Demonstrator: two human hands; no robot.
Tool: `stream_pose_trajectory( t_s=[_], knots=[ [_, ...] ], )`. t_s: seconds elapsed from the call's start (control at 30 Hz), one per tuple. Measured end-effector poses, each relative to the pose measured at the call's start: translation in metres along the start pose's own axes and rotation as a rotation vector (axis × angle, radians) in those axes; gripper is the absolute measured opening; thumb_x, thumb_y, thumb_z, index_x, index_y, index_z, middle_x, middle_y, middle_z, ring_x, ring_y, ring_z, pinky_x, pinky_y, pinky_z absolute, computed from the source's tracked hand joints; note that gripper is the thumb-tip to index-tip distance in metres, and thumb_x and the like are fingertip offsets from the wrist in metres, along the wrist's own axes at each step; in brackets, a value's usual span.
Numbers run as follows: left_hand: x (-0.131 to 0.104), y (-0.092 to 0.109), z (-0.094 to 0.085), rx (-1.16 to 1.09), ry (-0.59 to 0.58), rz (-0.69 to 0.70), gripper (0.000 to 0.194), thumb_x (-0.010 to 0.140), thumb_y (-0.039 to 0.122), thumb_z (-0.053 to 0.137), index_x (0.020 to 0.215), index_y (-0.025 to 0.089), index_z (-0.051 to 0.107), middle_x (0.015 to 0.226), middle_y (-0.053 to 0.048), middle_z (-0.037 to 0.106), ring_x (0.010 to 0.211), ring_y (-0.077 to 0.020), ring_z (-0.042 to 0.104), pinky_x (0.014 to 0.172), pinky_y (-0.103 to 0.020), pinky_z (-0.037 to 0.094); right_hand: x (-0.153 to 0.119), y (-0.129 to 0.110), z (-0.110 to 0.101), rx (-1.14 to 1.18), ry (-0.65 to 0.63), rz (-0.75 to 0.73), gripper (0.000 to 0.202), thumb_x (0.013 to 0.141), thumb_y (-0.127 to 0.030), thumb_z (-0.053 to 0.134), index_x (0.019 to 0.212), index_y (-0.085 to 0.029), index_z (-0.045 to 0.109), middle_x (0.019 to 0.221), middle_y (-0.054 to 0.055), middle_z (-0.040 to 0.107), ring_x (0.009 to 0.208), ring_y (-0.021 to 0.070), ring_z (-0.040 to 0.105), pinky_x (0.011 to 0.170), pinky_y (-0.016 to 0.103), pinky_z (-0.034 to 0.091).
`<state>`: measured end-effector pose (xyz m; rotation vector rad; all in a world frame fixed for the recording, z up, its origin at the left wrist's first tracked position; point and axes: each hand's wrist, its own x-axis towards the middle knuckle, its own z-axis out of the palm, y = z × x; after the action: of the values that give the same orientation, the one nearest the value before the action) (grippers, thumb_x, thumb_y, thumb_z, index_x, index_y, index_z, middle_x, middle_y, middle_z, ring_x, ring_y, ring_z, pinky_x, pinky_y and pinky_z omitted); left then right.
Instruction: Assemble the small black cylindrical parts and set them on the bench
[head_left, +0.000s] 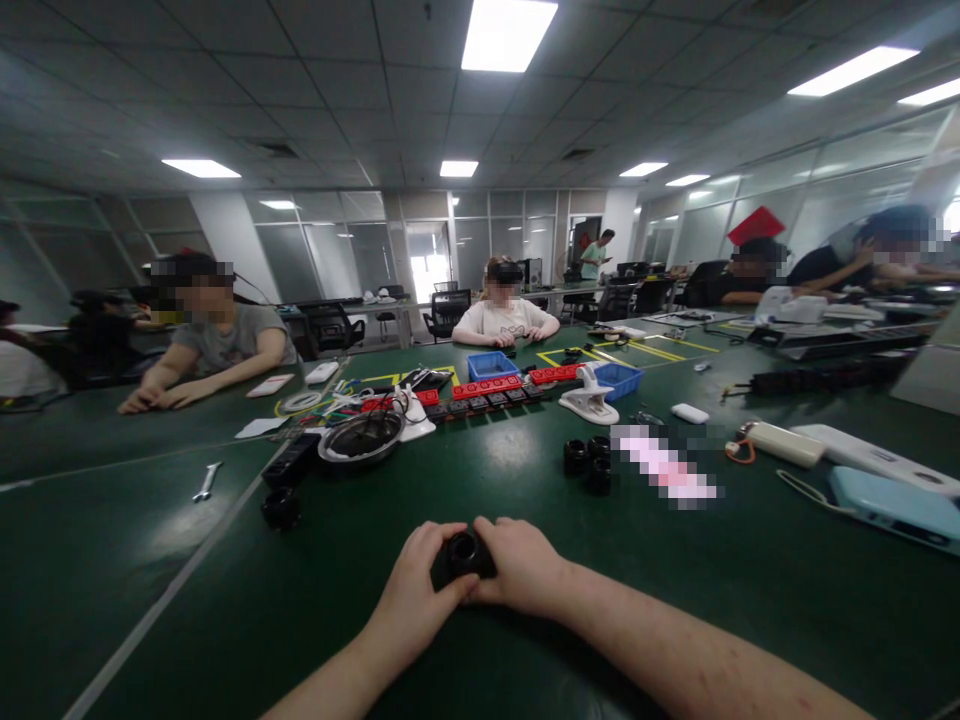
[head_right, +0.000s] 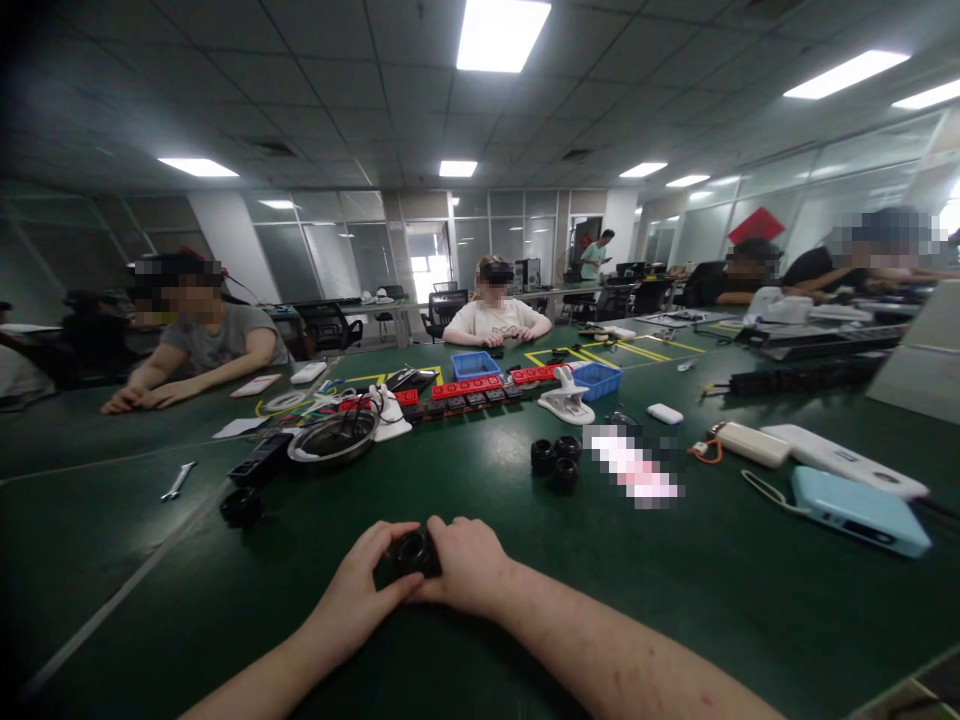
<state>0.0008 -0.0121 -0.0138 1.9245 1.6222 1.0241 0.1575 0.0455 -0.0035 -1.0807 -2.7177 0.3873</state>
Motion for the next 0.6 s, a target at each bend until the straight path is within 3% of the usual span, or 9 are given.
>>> stream_pose_trajectory(
  t_s=[0.1, 0.17, 0.23, 0.3, 0.37, 0.43, 0.5, 0.6],
  knots=[
    [-0.001, -0.004, 0.000, -0.024, -0.046, 0.051, 0.043, 0.068, 0.020, 0.060, 0.110, 0.026, 0.051, 0.105, -0.004, 0.054, 0.102, -0.0228, 0.049, 0.089, -0.038, 0.039, -0.001, 0.010, -0.014, 0.220, -0.111, -0.084, 0.070, 0.059, -0.045, 0.067, 0.118, -0.019, 0.040, 0.087, 0.006, 0.058, 0.077, 0.0216, 0.054, 0.064, 0.031, 0.041],
    [-0.001, -0.007, -0.001, -0.015, -0.068, 0.061, 0.051, 0.068, 0.022, 0.061, 0.117, 0.028, 0.045, 0.114, -0.005, 0.050, 0.108, -0.0234, 0.045, 0.093, -0.039, 0.036, -0.001, 0.019, -0.022, 0.441, -0.255, -0.116, 0.074, 0.065, -0.037, 0.064, 0.127, -0.019, 0.028, 0.082, 0.002, 0.056, 0.072, 0.0167, 0.054, 0.061, 0.027, 0.041],
    [-0.001, -0.009, -0.001, 0.023, -0.062, 0.039, 0.062, 0.066, 0.024, 0.063, 0.123, 0.028, 0.037, 0.121, -0.006, 0.044, 0.113, -0.0249, 0.040, 0.096, -0.041, 0.033, 0.001, 0.024, -0.025, 0.584, -0.272, -0.075, 0.068, 0.073, -0.038, 0.057, 0.129, -0.017, 0.025, 0.078, 0.001, 0.054, 0.068, 0.0139, 0.052, 0.058, 0.024, 0.040],
    [0.001, -0.010, -0.001, 0.090, -0.046, 0.003, 0.063, 0.063, 0.027, 0.065, 0.121, 0.026, 0.039, 0.119, -0.007, 0.045, 0.111, -0.0267, 0.041, 0.094, -0.043, 0.034, 0.002, 0.022, -0.023, 0.551, -0.121, -0.014, 0.065, 0.073, -0.046, 0.055, 0.126, -0.017, 0.032, 0.079, 0.002, 0.053, 0.069, 0.0146, 0.051, 0.059, 0.025, 0.039],
    [0.003, -0.009, -0.001, 0.166, -0.073, -0.027, 0.043, 0.064, 0.032, 0.064, 0.104, 0.022, 0.052, 0.104, -0.007, 0.053, 0.100, -0.0271, 0.048, 0.085, -0.042, 0.039, 0.002, 0.014, -0.018, 0.410, 0.052, -0.007, 0.062, 0.066, -0.052, 0.060, 0.115, -0.018, 0.045, 0.082, 0.003, 0.054, 0.074, 0.0172, 0.050, 0.062, 0.028, 0.039],
    [0.006, -0.006, -0.002, 0.224, -0.122, -0.043, 0.025, 0.065, 0.037, 0.062, 0.083, 0.020, 0.057, 0.087, -0.005, 0.057, 0.086, -0.0252, 0.053, 0.075, -0.038, 0.042, 0.001, 0.004, -0.013, 0.301, 0.136, -0.051, 0.050, 0.062, -0.051, 0.063, 0.100, -0.019, 0.055, 0.083, 0.003, 0.055, 0.079, 0.0191, 0.050, 0.067, 0.029, 0.038],
    [0.008, -0.005, -0.002, 0.256, -0.137, -0.048, 0.021, 0.066, 0.037, 0.061, 0.077, 0.020, 0.057, 0.080, -0.003, 0.057, 0.080, -0.0236, 0.053, 0.071, -0.035, 0.042, 0.000, -0.002, -0.009, 0.277, 0.193, -0.086, 0.039, 0.063, -0.046, 0.064, 0.090, -0.019, 0.057, 0.083, 0.003, 0.056, 0.080, 0.0189, 0.050, 0.069, 0.029, 0.038],
    [0.007, -0.003, -0.002, 0.273, -0.117, -0.046, 0.025, 0.065, 0.039, 0.063, 0.081, 0.021, 0.057, 0.083, -0.003, 0.057, 0.082, -0.0232, 0.053, 0.072, -0.034, 0.040, 0.001, 0.000, -0.008, 0.389, 0.303, -0.027, 0.034, 0.067, -0.040, 0.061, 0.092, -0.019, 0.053, 0.079, 0.001, 0.056, 0.072, 0.0151, 0.050, 0.064, 0.025, 0.039]
  ],
)
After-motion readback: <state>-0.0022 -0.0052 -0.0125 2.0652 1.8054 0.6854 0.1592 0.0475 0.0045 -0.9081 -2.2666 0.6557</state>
